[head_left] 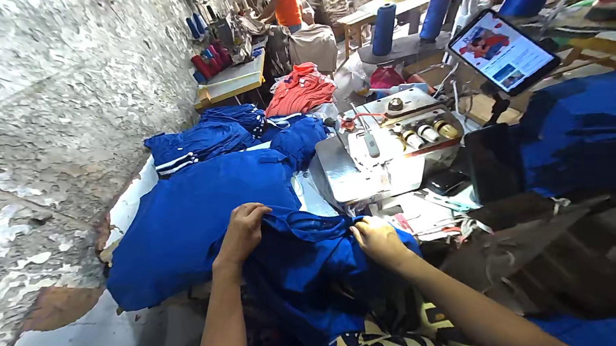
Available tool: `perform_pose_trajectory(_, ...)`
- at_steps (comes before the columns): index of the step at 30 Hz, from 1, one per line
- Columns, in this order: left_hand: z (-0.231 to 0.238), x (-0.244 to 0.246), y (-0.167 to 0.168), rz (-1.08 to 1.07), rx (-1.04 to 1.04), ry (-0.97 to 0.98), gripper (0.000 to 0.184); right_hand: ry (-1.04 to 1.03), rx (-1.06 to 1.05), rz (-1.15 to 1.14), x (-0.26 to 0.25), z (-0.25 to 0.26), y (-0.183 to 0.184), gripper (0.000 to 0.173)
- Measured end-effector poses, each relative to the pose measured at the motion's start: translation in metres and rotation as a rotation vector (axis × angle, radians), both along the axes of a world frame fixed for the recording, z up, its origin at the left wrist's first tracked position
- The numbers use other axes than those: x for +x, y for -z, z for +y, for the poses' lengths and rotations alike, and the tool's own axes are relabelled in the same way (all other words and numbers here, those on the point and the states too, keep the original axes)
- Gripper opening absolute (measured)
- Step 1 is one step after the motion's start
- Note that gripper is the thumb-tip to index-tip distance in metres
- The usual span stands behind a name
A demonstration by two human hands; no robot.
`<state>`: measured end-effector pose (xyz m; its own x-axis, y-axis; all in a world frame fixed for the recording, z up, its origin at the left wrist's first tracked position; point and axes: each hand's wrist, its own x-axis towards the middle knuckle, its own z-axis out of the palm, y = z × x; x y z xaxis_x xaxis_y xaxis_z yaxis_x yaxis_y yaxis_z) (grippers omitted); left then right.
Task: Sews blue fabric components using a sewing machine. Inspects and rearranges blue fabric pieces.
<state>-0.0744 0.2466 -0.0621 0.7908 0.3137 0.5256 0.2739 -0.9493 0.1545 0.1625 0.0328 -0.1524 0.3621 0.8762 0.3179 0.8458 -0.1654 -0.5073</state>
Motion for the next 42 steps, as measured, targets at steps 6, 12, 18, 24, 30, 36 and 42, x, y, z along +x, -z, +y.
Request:
perform_pose_trajectory(6, 0.014, 0.008, -0.016, 0.266, -0.12, -0.011, 0.018, 0.041, -0.464, 0.086, -0.008, 0.012, -0.028, 0.033)
perform_pose_trajectory(12, 0.018, 0.012, -0.007, 0.313, -0.197, 0.029, 0.017, -0.011, -0.482, -0.017, -0.021, -0.006, -0.03, 0.031)
perform_pose_trajectory(18, 0.006, 0.02, -0.002, 0.108, -0.119, 0.044, 0.011, -0.031, -0.473, 0.118, -0.009, -0.003, -0.031, 0.033)
perform_pose_trajectory(24, -0.02, -0.016, -0.061, -0.179, -0.143, -0.3, 0.027, -0.485, -0.145, 0.56, -0.013, -0.084, -0.104, 0.02)
perform_pose_trajectory(30, -0.092, -0.041, -0.106, -0.283, -0.016, -0.111, 0.028, -0.021, 0.518, -0.23, 0.054, -0.111, -0.187, 0.014)
perform_pose_trajectory(36, -0.138, -0.066, -0.15, -0.386, -0.253, 0.069, 0.014, -0.196, 0.564, -0.526, 0.06, -0.098, -0.239, 0.021)
perform_pose_trajectory(42, -0.107, -0.181, -0.151, -0.619, -0.358, 0.026, 0.018, -0.098, 0.79, -0.256, 0.073, -0.07, -0.279, 0.023)
